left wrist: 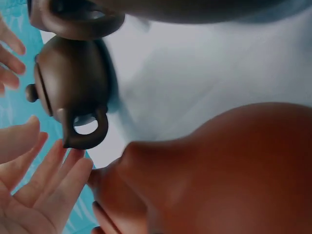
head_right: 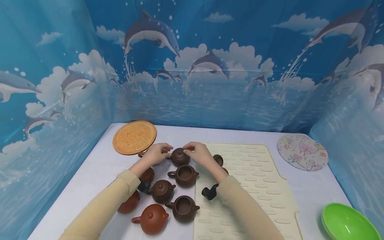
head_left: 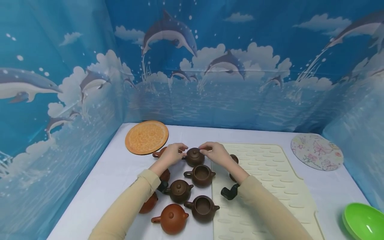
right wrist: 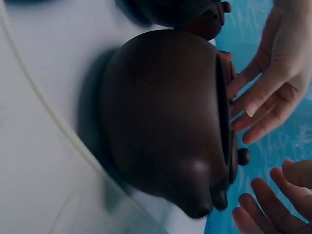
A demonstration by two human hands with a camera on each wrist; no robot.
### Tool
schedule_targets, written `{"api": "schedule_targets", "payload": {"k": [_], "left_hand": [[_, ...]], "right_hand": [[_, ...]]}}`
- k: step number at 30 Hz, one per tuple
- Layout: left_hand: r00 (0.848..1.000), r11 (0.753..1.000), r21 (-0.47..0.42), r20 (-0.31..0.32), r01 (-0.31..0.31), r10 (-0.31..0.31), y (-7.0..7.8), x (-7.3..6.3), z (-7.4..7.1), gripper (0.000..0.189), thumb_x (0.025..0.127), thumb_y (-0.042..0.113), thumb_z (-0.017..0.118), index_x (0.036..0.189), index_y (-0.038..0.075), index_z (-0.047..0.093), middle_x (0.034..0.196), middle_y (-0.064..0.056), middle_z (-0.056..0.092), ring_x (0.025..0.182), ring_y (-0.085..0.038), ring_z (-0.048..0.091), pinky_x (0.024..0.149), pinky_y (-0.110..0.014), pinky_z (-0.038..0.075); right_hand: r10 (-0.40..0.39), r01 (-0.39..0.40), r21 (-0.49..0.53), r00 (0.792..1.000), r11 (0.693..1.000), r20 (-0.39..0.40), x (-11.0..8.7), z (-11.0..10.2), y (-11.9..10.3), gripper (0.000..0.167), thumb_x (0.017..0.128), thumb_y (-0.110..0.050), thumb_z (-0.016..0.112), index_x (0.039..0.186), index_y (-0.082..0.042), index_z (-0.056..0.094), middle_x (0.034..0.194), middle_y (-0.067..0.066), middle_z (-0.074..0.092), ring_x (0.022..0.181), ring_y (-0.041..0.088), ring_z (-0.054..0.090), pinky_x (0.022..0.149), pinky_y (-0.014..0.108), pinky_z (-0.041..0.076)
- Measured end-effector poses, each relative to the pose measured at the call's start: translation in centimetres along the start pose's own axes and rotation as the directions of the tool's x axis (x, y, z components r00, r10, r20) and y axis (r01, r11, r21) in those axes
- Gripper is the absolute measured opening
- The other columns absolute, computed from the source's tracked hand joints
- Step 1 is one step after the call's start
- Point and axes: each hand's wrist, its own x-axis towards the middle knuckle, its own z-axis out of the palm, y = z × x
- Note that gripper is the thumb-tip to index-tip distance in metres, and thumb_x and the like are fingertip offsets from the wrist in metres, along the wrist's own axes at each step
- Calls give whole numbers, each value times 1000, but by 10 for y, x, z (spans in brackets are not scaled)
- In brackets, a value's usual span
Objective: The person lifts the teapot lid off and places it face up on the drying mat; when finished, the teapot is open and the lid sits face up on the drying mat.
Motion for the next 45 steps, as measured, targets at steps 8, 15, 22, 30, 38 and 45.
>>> {"api": "schedule_targets", "payload": {"k": [8,15,22,30,38,45], "left_hand": [[999,998,70,36,-9,7,-5,7,9,24,93,4,66,115,10,71,108,-8,74,105,-24,68,90,-37,55],[999,996,85,25,-23,21,-3,9,6,31,89,-8,63,111,10,73,106,-8,74,107,-25,67,92,-38,54],[999,996,91,33,-17,14,-2,9,7,31,87,-10,63,107,9,75,101,-7,75,102,-23,69,89,-37,56],[1000,996,90,25,-19,17,0,10,6,31,86,-11,62,106,8,75,100,-8,75,101,-24,69,87,-37,56],[999,994,104,29,-20,17,1,9,10,30,89,-8,62,110,9,74,103,-8,74,103,-24,68,89,-38,56],[999,996,86,45,20,-24,2,8,6,31,92,-6,61,116,10,73,109,-9,73,109,-25,66,93,-39,55]], "right_hand": [[-64,69,-118,997,991,43,17,25,-3,21,93,-12,67,113,-8,73,116,12,69,111,29,65,91,40,56],[-73,69,-208,997,976,-14,20,28,-4,16,89,-16,73,104,-12,75,113,8,71,105,26,68,88,39,57],[-103,92,-230,994,969,-37,20,32,-2,9,89,-17,74,97,-12,73,107,7,71,99,24,68,85,39,57],[6,-2,56,998,998,-65,15,24,8,18,89,-22,73,105,-13,73,113,6,72,114,27,65,96,43,53],[72,-72,266,997,961,10,-14,-9,2,27,92,-27,71,115,-14,70,117,8,71,112,24,66,96,44,53],[128,-185,546,982,817,141,-70,-44,23,39,96,-23,64,124,3,59,120,14,65,102,16,70,95,34,55]]}}
